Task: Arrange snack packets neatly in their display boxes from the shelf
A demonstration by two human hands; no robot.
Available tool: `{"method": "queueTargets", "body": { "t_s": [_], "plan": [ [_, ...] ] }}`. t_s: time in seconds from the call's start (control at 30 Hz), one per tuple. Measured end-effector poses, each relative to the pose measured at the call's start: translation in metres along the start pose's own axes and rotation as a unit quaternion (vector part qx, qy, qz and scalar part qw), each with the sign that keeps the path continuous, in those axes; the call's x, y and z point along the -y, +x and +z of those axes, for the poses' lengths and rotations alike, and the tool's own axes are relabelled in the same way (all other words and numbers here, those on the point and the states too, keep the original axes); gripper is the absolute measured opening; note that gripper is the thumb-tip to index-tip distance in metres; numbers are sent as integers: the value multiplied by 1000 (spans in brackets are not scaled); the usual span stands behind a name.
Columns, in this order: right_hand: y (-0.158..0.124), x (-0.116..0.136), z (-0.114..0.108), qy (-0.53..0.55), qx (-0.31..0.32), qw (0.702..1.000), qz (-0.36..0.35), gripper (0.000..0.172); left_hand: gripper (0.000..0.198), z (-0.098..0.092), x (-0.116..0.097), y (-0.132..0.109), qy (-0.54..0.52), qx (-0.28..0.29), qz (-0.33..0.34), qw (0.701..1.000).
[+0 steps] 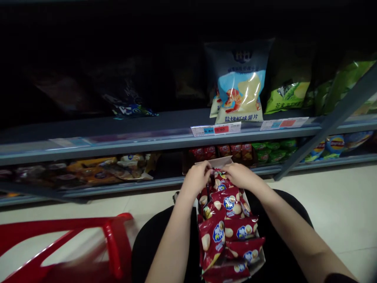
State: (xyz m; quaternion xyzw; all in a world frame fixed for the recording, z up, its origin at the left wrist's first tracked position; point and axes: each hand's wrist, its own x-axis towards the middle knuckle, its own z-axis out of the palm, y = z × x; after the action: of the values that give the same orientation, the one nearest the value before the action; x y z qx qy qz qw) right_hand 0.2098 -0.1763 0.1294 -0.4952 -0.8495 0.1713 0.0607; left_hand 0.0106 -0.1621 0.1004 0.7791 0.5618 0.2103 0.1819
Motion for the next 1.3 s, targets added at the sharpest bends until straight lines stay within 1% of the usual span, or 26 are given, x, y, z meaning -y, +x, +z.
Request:
{"method": "queueTargets", "body": {
  "t_s": [0.03,0.1,0.17,0.2,0.27,0.33,0.4,0.47,0.5,0.57,0.67,0.7,0.73,0.77,0.8,0.9,0.97,1.03,1.1,1.2,1.27,1.3],
  "plan": [
    [13,1,9,-25,-4,999,21,26,24,8,0,2,1,11,25,1000],
    [23,2,25,-45,-14,998,47,24,40,22,3,3,9,31,58,998],
    [19,2,35,-45,-22,998,47,26,48,33,9,2,24,42,71,996],
    [15,1,36,-39,-21,998,39,27,50,36,10,2,32,44,73,996],
    [4,-2,34,-19,-16,999,19,30,52,39,10,1,46,47,73,995],
    [-4,-7,29,2,-6,1000,6,35,50,37,5,1,54,54,73,994],
    [-8,-14,25,26,1,1000,-1,40,44,34,-1,0,56,64,77,993],
    [-10,-21,25,58,-7,998,-7,38,35,30,-5,-3,55,69,78,993],
    [-10,-25,27,73,-24,997,-5,32,32,27,-5,-4,53,71,76,993],
    [-10,-32,32,88,-89,992,-3,22,26,20,-5,-8,50,78,64,994],
    [-8,-38,36,74,-218,973,10,25,20,9,-1,-13,45,94,56,993],
    [-6,-38,36,67,-244,967,16,25,19,7,0,-14,42,93,60,993],
    [-4,-38,34,61,-251,966,17,26,17,6,1,-14,39,90,66,993],
    [1,-36,31,54,-238,970,11,26,16,5,1,-14,37,88,74,993],
    [6,-33,27,42,-207,977,-4,26,15,5,2,-13,36,90,80,992],
    [28,-20,17,-10,-73,996,-53,30,19,7,1,-12,46,109,80,990],
    [43,-12,18,-32,-5,998,-50,34,25,8,2,-11,49,113,72,990],
    [53,-8,25,-34,33,998,-39,33,28,9,3,-11,49,111,69,990],
    [57,-10,34,-28,48,998,-33,28,29,9,5,-11,49,112,68,990],
    [50,-17,39,-30,50,998,-28,19,29,9,10,-11,41,103,73,991],
    [40,-22,37,-21,20,999,-23,20,29,9,13,-10,28,97,72,992],
    [34,-24,35,-5,-11,1000,-21,21,28,9,13,-11,25,96,65,993]
  ]
}}
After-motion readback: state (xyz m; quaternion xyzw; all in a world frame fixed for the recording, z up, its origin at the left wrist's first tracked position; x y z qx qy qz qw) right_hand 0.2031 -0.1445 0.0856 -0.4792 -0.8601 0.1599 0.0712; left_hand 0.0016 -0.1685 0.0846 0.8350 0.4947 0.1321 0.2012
